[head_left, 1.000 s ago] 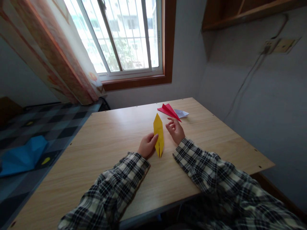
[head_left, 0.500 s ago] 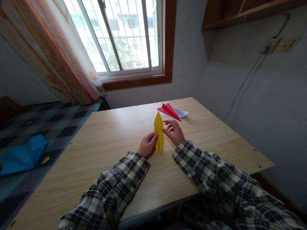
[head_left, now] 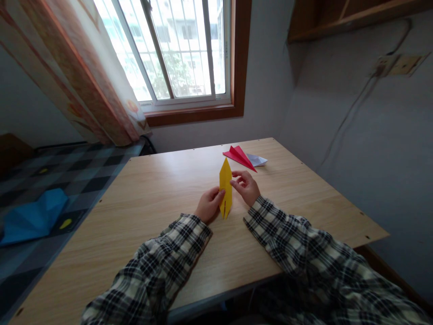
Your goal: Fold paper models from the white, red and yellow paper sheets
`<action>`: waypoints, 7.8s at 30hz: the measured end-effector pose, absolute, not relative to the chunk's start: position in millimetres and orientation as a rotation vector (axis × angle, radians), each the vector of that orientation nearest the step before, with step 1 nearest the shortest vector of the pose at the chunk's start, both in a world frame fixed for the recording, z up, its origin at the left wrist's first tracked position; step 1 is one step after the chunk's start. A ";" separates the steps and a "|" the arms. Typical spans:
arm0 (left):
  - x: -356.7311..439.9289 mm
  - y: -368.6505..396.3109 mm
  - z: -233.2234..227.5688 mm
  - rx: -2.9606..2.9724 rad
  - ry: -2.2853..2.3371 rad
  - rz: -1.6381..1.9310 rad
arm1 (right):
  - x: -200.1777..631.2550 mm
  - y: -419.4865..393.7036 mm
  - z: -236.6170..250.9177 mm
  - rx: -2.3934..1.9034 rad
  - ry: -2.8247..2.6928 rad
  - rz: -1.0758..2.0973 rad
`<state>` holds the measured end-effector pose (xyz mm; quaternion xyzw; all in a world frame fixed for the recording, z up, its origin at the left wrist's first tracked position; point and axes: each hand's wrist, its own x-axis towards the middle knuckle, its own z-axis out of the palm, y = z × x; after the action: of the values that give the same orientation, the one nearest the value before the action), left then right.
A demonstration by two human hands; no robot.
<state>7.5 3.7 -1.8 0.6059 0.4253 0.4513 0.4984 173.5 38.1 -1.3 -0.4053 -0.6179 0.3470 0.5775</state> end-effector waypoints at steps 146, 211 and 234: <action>0.2 17.3 -7.2 0.967 0.880 1.235 | 179.9 38.9 -7.1 -0.548 -1.973 0.257; 4.5 10.2 -8.7 1.238 0.919 1.186 | 163.5 32.3 -16.8 -0.900 -1.458 1.232; 3.8 3.5 2.9 1.618 1.017 1.046 | 163.5 30.5 -13.9 -0.881 -1.424 1.255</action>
<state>3.8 3.5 2.9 0.6584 0.4136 0.4254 0.4631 163.5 30.5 -13.9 -0.3645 -0.5889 0.5193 0.5006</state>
